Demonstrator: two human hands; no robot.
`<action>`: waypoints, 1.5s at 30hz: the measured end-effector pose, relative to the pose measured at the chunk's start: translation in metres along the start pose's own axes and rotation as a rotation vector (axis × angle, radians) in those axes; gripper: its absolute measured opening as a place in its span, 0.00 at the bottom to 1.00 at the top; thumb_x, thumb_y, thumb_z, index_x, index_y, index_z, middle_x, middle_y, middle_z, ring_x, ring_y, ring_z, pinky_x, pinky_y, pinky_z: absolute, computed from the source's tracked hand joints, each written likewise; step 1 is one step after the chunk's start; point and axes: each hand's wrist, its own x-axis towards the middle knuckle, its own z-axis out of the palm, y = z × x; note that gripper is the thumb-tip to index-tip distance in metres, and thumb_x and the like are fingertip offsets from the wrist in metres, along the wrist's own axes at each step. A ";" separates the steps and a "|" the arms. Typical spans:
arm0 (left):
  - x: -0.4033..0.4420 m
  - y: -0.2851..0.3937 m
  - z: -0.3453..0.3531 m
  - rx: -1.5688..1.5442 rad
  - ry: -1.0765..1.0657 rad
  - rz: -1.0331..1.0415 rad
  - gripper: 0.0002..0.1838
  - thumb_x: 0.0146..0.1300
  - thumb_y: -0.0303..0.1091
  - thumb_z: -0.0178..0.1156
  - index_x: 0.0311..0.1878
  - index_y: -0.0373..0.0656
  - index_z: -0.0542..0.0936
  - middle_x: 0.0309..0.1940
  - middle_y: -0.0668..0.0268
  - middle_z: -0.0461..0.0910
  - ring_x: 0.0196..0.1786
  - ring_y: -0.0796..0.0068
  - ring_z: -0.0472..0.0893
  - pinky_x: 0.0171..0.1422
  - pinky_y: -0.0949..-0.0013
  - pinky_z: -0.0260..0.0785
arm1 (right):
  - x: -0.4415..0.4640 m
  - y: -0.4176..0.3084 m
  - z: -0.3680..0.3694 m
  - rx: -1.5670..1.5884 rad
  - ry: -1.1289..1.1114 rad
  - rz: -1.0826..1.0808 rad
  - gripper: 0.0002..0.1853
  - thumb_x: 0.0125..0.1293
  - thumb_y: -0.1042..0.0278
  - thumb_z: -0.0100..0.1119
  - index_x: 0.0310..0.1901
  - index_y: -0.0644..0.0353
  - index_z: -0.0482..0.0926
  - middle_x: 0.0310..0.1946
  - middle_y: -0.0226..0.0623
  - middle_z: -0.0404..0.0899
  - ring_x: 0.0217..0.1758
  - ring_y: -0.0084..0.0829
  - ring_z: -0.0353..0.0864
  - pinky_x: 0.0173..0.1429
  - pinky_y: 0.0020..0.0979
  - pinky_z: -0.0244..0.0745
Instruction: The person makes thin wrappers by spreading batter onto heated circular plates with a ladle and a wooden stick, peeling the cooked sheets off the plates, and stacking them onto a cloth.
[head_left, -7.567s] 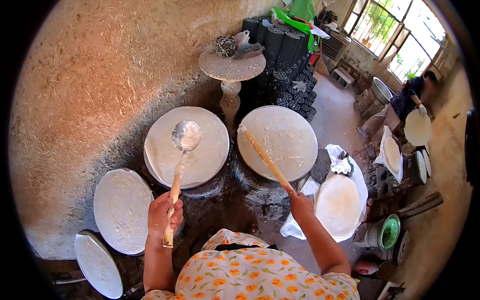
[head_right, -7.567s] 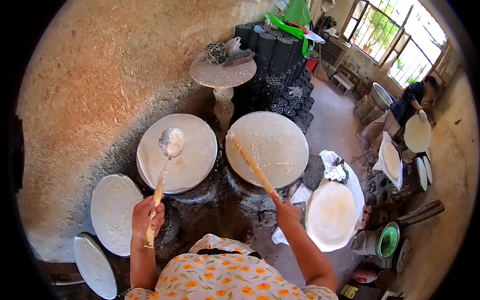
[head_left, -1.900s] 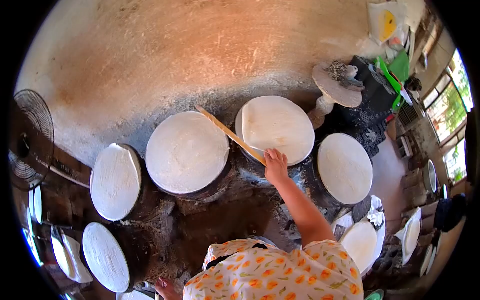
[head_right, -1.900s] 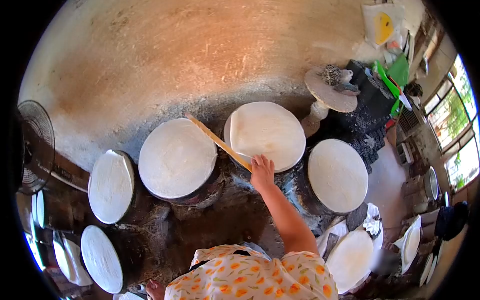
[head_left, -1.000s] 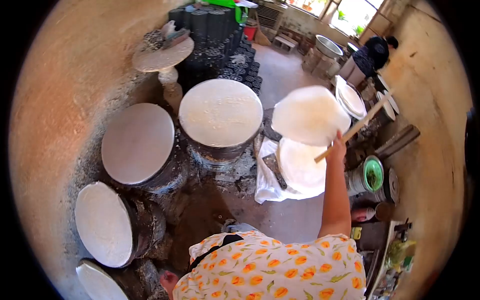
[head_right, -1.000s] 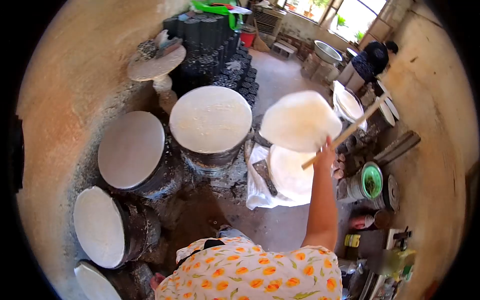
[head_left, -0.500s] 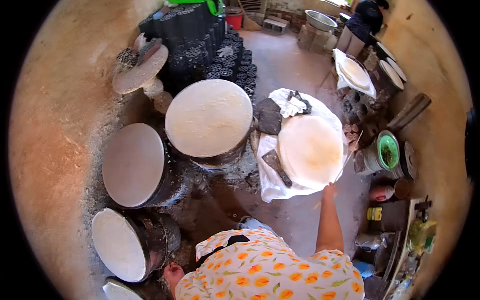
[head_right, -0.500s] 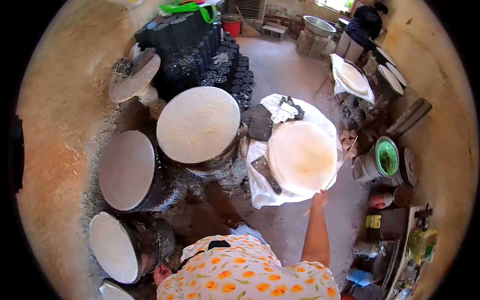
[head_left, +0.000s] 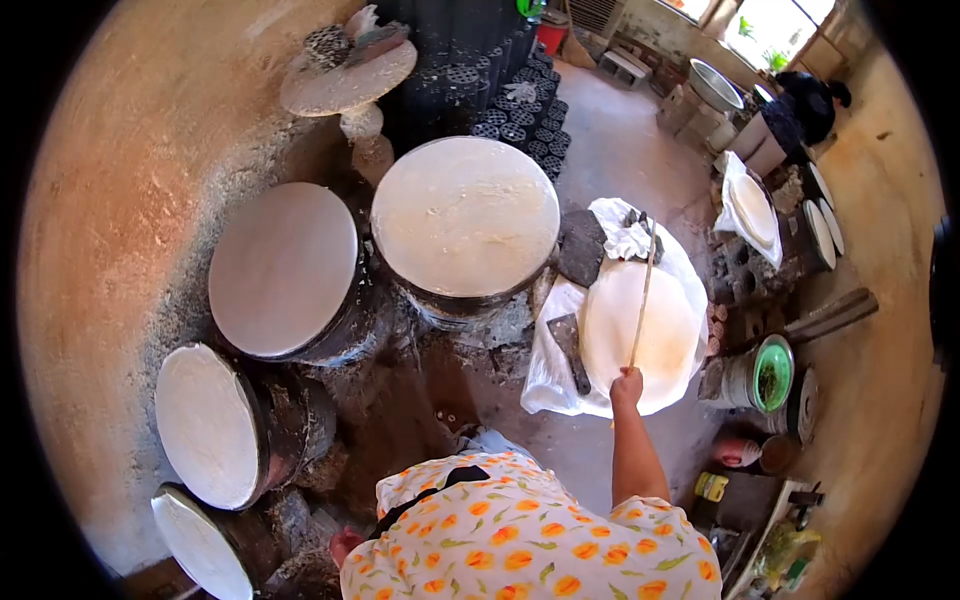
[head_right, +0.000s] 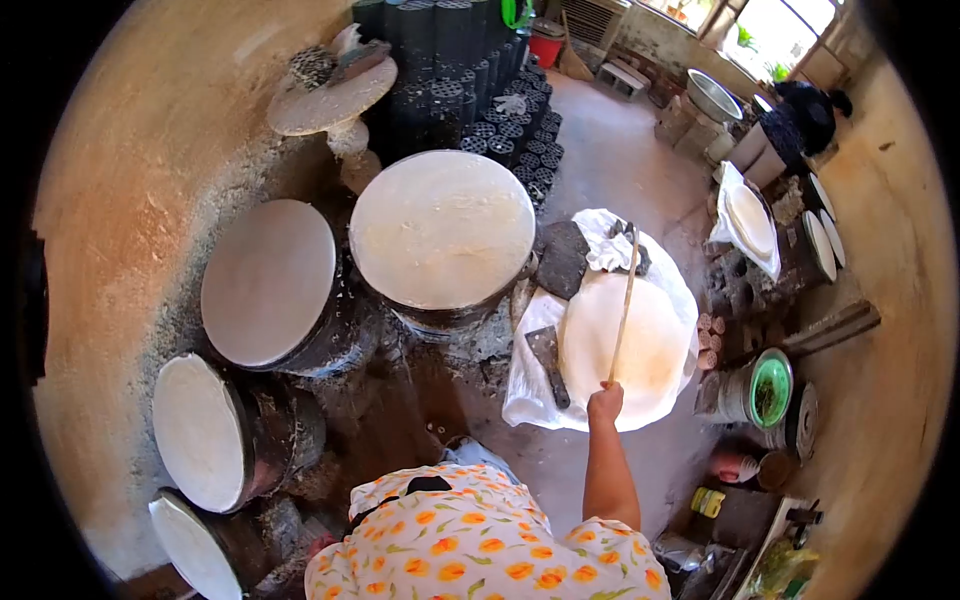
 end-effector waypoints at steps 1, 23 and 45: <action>-0.005 -0.015 -0.007 0.327 -0.190 0.160 0.04 0.50 0.28 0.57 0.24 0.41 0.72 0.19 0.66 0.74 0.24 0.72 0.75 0.29 0.70 0.74 | 0.001 0.001 0.004 -0.063 0.006 -0.085 0.13 0.52 0.78 0.45 0.38 0.64 0.77 0.38 0.50 0.77 0.47 0.49 0.75 0.54 0.41 0.69; -0.120 -0.289 -0.182 -1.375 0.106 0.276 0.19 0.66 0.40 0.50 0.49 0.33 0.61 0.43 0.43 0.75 0.40 0.51 0.79 0.36 0.62 0.77 | -0.296 -0.286 0.047 0.324 -1.115 -1.378 0.22 0.57 0.82 0.46 0.54 0.62 0.76 0.33 0.32 0.76 0.29 0.23 0.70 0.36 0.26 0.70; -0.219 -0.253 -0.330 -2.042 -0.093 0.561 0.15 0.68 0.37 0.40 0.23 0.48 0.60 0.12 0.76 0.58 0.11 0.84 0.60 0.12 0.81 0.59 | -0.669 -0.238 0.045 -0.135 -1.105 -2.112 0.35 0.57 0.81 0.49 0.67 0.41 0.63 0.46 0.58 0.77 0.49 0.56 0.76 0.51 0.45 0.73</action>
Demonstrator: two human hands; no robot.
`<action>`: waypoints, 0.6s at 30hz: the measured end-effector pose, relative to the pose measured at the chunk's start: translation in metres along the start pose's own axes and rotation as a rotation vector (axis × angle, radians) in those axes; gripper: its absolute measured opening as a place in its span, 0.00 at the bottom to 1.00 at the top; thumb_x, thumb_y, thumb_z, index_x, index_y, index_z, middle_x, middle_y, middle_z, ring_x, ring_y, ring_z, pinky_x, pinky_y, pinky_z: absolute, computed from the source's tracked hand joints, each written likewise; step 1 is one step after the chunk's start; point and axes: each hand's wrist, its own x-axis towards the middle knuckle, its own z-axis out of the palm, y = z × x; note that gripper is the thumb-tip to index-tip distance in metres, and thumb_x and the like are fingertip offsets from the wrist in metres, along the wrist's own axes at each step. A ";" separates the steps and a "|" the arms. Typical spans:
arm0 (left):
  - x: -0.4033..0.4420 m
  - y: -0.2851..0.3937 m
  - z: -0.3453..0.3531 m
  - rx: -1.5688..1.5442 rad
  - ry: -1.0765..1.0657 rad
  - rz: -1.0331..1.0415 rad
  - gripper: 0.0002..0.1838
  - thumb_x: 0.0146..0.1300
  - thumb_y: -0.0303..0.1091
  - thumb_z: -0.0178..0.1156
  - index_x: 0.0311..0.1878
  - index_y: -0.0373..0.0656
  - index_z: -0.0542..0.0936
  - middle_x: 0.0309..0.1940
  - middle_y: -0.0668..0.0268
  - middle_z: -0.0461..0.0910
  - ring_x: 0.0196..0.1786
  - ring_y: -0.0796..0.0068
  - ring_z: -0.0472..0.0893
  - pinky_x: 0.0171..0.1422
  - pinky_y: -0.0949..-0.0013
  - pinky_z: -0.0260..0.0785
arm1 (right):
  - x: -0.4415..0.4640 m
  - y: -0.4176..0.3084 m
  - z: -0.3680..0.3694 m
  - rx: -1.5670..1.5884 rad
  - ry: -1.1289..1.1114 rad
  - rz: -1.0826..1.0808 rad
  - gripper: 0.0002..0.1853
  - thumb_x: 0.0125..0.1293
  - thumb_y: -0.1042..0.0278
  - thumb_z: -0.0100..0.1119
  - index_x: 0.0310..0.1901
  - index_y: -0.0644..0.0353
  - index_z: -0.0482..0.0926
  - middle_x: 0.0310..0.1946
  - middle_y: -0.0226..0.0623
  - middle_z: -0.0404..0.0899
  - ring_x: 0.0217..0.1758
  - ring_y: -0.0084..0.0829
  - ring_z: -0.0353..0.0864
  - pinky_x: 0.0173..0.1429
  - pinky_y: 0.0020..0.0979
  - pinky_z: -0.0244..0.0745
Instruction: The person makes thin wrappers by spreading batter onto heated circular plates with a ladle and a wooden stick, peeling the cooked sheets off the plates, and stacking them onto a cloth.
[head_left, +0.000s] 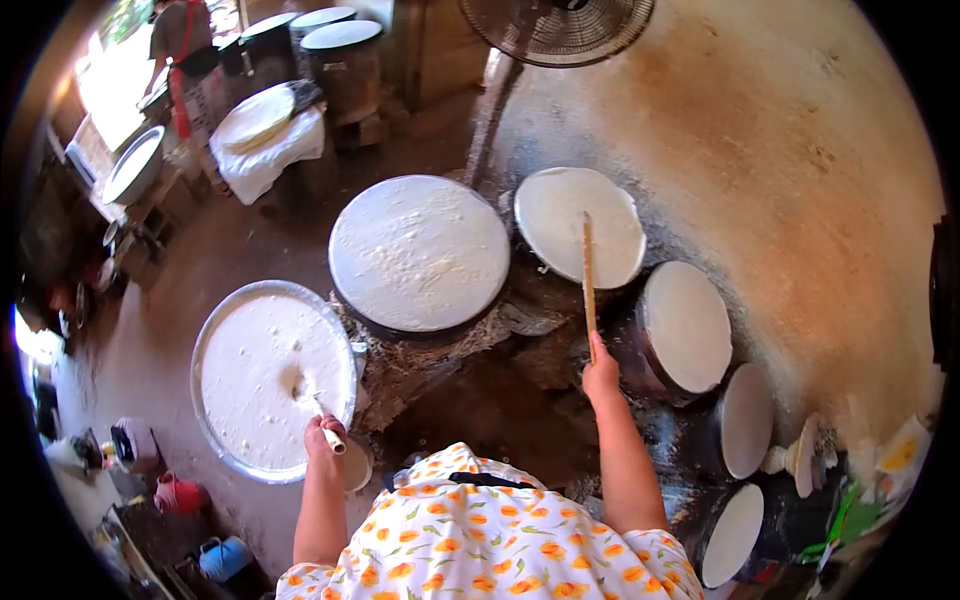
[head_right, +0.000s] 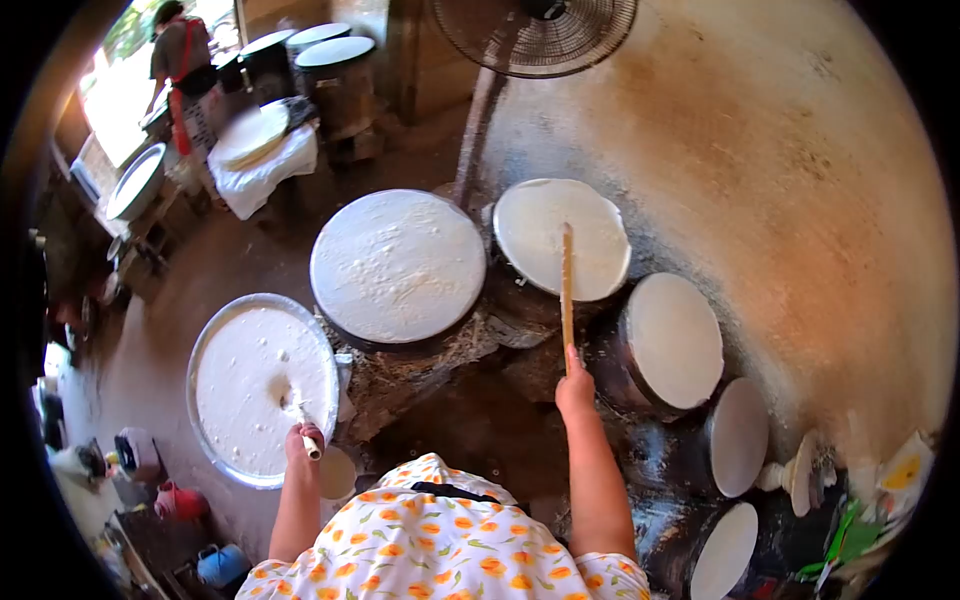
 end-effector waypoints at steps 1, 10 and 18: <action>-0.010 0.009 -0.005 0.032 0.051 -0.014 0.14 0.67 0.37 0.40 0.23 0.48 0.60 0.12 0.76 0.59 0.12 0.84 0.61 0.13 0.80 0.60 | 0.003 0.004 0.002 0.032 0.002 -0.028 0.35 0.56 0.81 0.48 0.67 0.41 0.63 0.47 0.59 0.76 0.50 0.56 0.76 0.51 0.45 0.72; -0.020 0.029 0.007 0.147 0.099 0.052 0.07 0.63 0.27 0.45 0.28 0.43 0.64 0.15 0.73 0.61 0.14 0.81 0.61 0.14 0.78 0.55 | -0.077 0.007 -0.025 0.215 -0.042 -0.094 0.34 0.51 0.89 0.43 0.64 0.59 0.67 0.61 0.45 0.71 0.66 0.38 0.68 0.66 0.31 0.63; 0.015 0.079 0.036 0.488 -0.139 0.242 0.03 0.64 0.27 0.45 0.33 0.41 0.65 0.19 0.71 0.63 0.14 0.85 0.60 0.14 0.78 0.54 | -0.077 0.014 -0.026 0.303 0.065 -0.189 0.35 0.50 0.91 0.42 0.64 0.59 0.68 0.60 0.42 0.73 0.64 0.33 0.71 0.64 0.28 0.63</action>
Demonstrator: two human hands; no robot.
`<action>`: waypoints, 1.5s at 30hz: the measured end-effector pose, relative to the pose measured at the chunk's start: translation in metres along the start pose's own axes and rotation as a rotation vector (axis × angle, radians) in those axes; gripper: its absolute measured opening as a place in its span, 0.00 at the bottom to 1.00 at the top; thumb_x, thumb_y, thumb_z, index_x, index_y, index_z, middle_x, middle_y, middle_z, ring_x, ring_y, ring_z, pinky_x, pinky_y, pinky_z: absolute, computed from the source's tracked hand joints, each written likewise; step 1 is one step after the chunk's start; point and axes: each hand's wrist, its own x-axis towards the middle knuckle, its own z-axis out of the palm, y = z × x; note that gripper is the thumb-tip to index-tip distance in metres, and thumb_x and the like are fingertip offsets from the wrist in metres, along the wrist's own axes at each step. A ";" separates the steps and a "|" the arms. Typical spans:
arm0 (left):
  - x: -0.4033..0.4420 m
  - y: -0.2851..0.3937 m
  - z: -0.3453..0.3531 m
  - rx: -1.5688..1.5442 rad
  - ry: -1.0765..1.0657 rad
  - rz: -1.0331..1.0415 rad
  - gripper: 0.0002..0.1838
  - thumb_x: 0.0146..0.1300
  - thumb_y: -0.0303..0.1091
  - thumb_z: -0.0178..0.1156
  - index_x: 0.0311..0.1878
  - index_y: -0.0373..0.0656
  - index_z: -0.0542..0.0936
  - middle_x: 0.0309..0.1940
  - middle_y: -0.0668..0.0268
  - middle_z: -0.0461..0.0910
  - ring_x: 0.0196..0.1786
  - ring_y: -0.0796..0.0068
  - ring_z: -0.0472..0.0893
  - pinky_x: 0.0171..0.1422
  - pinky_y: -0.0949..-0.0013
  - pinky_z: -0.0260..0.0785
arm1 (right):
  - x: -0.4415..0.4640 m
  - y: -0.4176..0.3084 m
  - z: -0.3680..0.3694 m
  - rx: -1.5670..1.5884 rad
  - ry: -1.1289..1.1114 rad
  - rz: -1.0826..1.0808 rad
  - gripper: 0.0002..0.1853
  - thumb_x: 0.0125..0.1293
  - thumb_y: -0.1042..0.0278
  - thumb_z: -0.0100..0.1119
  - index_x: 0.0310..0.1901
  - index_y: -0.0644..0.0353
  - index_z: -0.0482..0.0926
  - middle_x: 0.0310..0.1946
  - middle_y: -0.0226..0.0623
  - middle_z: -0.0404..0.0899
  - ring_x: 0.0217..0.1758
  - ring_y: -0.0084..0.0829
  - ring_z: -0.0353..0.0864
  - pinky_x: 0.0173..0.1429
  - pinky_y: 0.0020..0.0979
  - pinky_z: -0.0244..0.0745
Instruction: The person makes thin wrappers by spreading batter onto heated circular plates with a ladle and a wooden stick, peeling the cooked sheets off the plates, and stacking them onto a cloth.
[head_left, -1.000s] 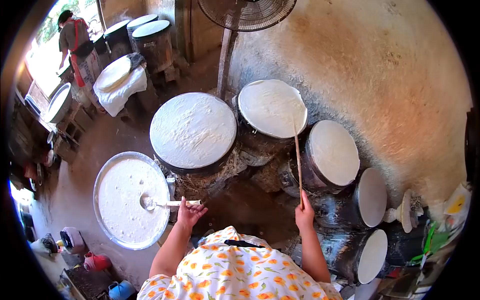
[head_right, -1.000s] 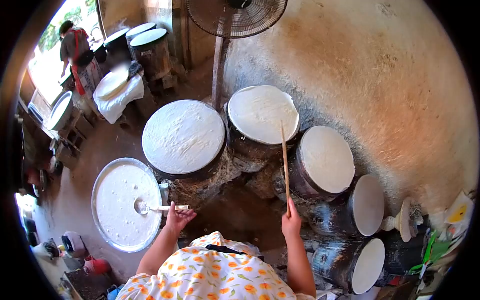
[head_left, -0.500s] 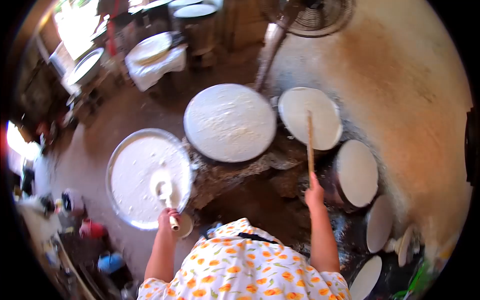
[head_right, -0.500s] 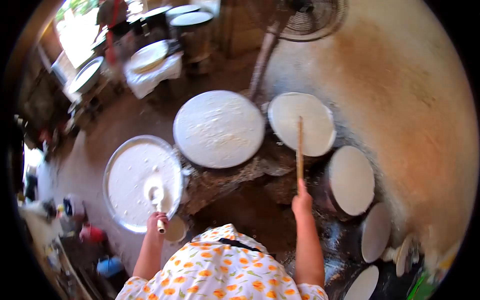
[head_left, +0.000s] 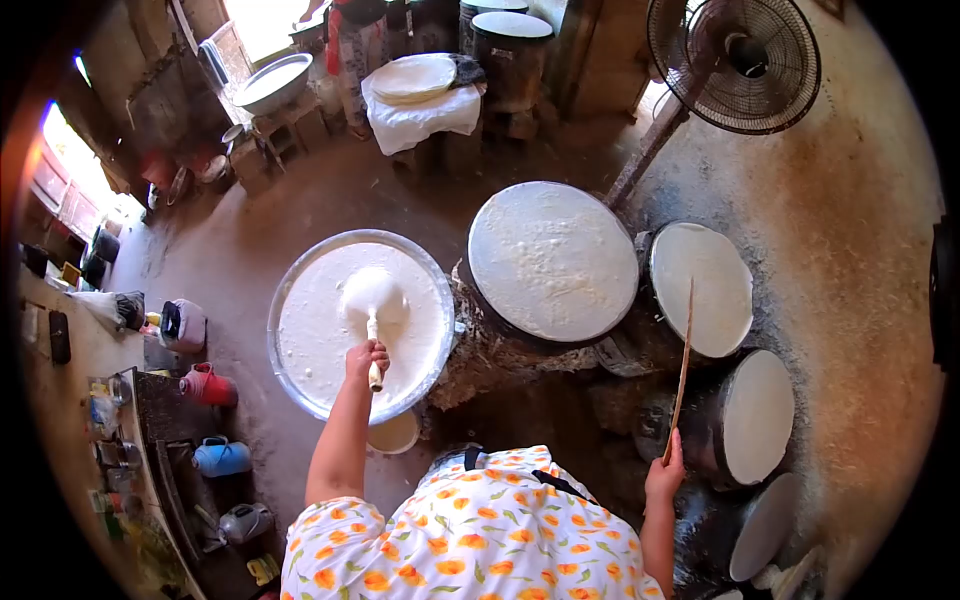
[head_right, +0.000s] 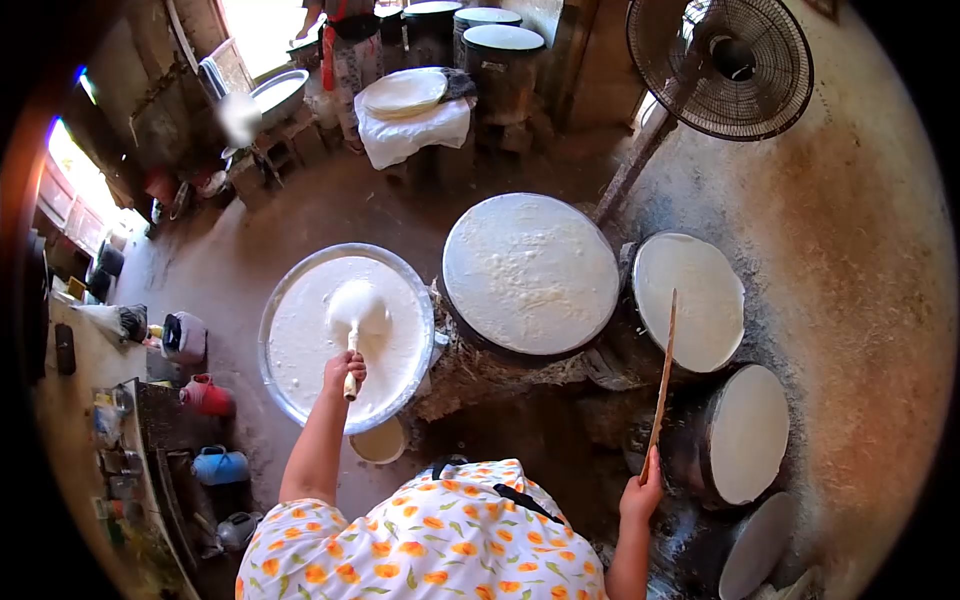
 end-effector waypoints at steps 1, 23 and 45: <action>-0.022 0.005 0.009 0.024 -0.041 0.006 0.03 0.65 0.28 0.45 0.37 0.39 0.65 0.19 0.71 0.63 0.14 0.86 0.59 0.14 0.78 0.53 | 0.003 -0.001 0.002 0.010 -0.002 -0.001 0.35 0.50 0.91 0.42 0.64 0.59 0.68 0.60 0.42 0.73 0.64 0.33 0.71 0.64 0.28 0.63; -0.358 0.040 0.152 0.561 -0.139 0.711 0.13 0.68 0.33 0.51 0.51 0.36 0.70 0.21 0.68 0.70 0.13 0.87 0.65 0.14 0.82 0.58 | 0.047 -0.027 0.035 0.187 -0.251 -0.107 0.30 0.54 0.88 0.44 0.61 0.60 0.71 0.56 0.45 0.76 0.61 0.37 0.74 0.60 0.30 0.68; -0.221 0.001 0.155 0.582 -0.129 0.098 0.06 0.64 0.27 0.49 0.41 0.33 0.70 0.20 0.66 0.69 0.13 0.84 0.62 0.14 0.78 0.56 | -0.005 -0.067 0.020 -0.036 -0.258 -0.210 0.33 0.50 0.82 0.51 0.59 0.43 0.74 0.31 0.42 0.74 0.32 0.42 0.76 0.38 0.37 0.74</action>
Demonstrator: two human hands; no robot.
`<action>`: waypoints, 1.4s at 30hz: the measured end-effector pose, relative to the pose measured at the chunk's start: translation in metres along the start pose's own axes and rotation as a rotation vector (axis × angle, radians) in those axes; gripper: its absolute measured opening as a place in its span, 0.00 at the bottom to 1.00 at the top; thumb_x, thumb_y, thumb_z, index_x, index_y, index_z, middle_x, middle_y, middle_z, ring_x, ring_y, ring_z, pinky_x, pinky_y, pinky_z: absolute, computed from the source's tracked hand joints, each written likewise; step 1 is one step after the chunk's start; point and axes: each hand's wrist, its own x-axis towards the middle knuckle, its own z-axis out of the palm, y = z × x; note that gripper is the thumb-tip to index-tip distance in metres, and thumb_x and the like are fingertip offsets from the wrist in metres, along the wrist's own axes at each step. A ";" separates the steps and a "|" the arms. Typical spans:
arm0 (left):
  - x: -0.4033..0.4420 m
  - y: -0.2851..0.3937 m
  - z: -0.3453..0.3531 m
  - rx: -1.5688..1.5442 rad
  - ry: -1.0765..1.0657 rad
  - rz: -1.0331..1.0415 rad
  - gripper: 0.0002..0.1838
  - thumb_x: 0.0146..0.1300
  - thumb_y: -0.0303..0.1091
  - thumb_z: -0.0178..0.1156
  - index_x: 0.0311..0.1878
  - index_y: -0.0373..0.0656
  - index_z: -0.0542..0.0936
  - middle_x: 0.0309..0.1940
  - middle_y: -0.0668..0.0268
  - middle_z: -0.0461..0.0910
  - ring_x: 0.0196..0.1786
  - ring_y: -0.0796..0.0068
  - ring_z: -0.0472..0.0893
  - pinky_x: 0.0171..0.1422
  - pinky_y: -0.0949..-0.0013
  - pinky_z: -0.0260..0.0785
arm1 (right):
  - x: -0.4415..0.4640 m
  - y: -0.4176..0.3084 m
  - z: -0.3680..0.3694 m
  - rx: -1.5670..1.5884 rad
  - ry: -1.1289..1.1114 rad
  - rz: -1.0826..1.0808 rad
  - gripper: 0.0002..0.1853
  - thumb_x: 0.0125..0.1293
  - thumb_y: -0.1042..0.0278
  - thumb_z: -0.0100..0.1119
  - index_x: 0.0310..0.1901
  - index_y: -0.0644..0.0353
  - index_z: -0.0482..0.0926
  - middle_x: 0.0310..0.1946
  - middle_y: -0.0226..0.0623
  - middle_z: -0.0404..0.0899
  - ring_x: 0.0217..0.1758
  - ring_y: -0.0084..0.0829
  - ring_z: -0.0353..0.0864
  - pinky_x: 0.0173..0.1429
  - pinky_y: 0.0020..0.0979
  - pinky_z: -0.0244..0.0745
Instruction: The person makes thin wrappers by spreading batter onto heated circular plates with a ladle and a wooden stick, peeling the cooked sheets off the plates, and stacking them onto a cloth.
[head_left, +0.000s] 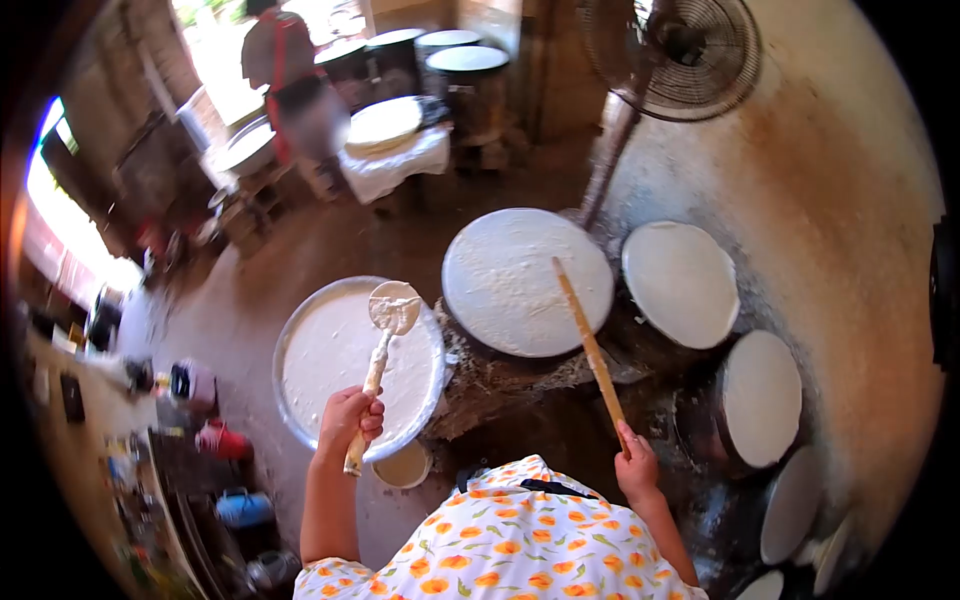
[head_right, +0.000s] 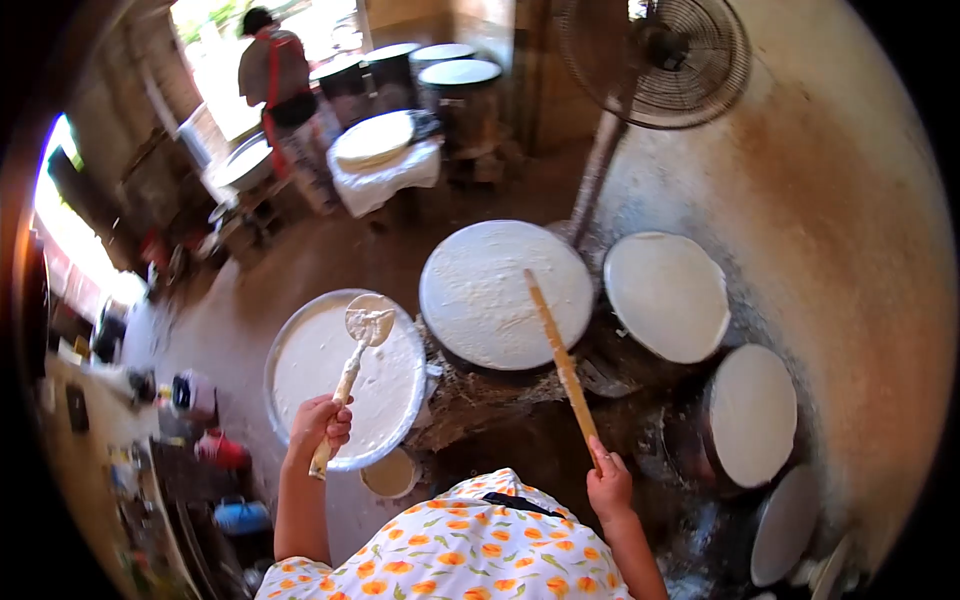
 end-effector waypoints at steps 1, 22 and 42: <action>0.003 0.006 0.017 0.055 -0.031 -0.014 0.07 0.63 0.26 0.49 0.42 0.33 0.71 0.20 0.66 0.69 0.13 0.84 0.62 0.14 0.78 0.55 | -0.006 0.000 0.000 -0.046 0.018 -0.006 0.33 0.50 0.81 0.52 0.59 0.42 0.74 0.31 0.41 0.73 0.32 0.43 0.75 0.37 0.38 0.74; -0.082 -0.216 0.498 0.917 -1.223 0.076 0.06 0.60 0.24 0.46 0.27 0.39 0.68 0.14 0.69 0.67 0.10 0.82 0.65 0.12 0.76 0.57 | -0.200 0.123 -0.156 -0.337 0.692 0.545 0.33 0.51 0.78 0.57 0.61 0.41 0.71 0.29 0.38 0.69 0.27 0.41 0.74 0.31 0.39 0.73; -0.169 -0.603 0.656 1.113 -1.839 -0.306 0.04 0.61 0.26 0.48 0.29 0.40 0.67 0.16 0.70 0.67 0.13 0.81 0.68 0.15 0.74 0.62 | -0.372 0.235 -0.172 -0.123 0.853 1.363 0.40 0.52 0.78 0.57 0.68 0.38 0.60 0.38 0.49 0.71 0.40 0.52 0.76 0.43 0.46 0.74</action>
